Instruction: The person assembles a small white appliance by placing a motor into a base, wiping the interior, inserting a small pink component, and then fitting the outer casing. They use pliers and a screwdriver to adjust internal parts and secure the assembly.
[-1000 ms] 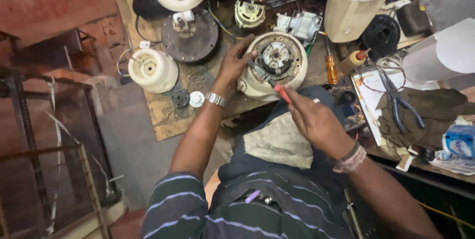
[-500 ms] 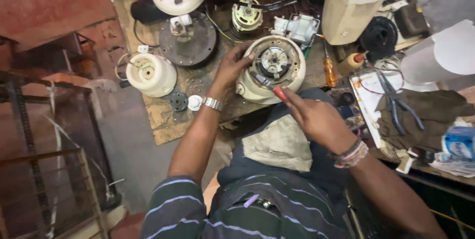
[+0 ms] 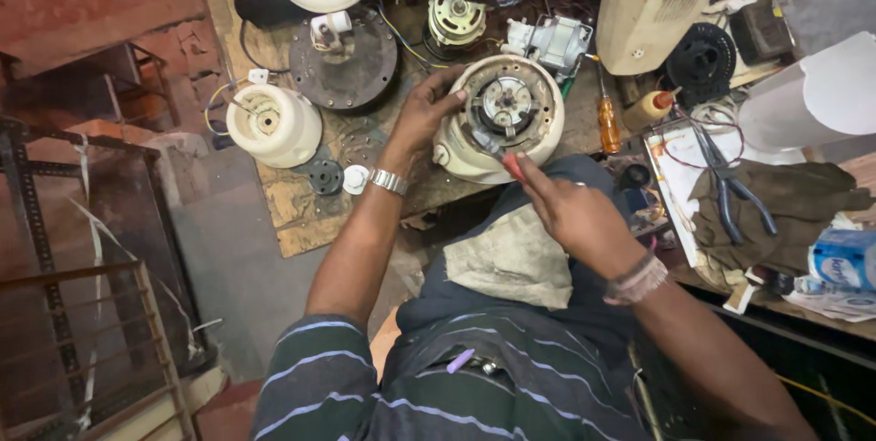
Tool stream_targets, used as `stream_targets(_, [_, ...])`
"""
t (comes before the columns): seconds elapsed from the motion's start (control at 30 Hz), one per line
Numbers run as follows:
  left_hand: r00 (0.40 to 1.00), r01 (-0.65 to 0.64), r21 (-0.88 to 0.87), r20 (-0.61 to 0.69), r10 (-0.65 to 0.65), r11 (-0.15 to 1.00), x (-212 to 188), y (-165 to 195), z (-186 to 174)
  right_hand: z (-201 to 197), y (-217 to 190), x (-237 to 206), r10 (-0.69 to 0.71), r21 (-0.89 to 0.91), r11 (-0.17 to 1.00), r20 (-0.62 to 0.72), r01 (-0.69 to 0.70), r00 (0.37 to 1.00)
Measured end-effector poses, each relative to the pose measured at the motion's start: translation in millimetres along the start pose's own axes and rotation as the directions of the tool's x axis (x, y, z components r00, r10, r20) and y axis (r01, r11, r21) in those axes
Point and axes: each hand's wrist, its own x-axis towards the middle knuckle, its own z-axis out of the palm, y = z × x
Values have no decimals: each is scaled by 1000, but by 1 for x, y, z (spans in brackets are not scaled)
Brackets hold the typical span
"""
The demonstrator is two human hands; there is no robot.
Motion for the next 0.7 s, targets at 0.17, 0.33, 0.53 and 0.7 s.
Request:
stream_targets(0.17, [1000,28,-46,11,-27,999,-2,3,-3,2,1,-2,-84,32,996,-128,88,988])
stream_targets(0.33, [999,52,-20,-14,-52,998,-4,7,-4,4,2,1,69,-87,994,92,-61,993])
stream_targets(0.53, [999,43,-35,-31,-44,998,-5,7,-6,3,5,0,-133,36,989,-224,145,965])
stream_targets(0.7, [999,10,-16,-33,-11,1000,-1,7,-6,4,6,3,-8,-105,994,9,9,1000])
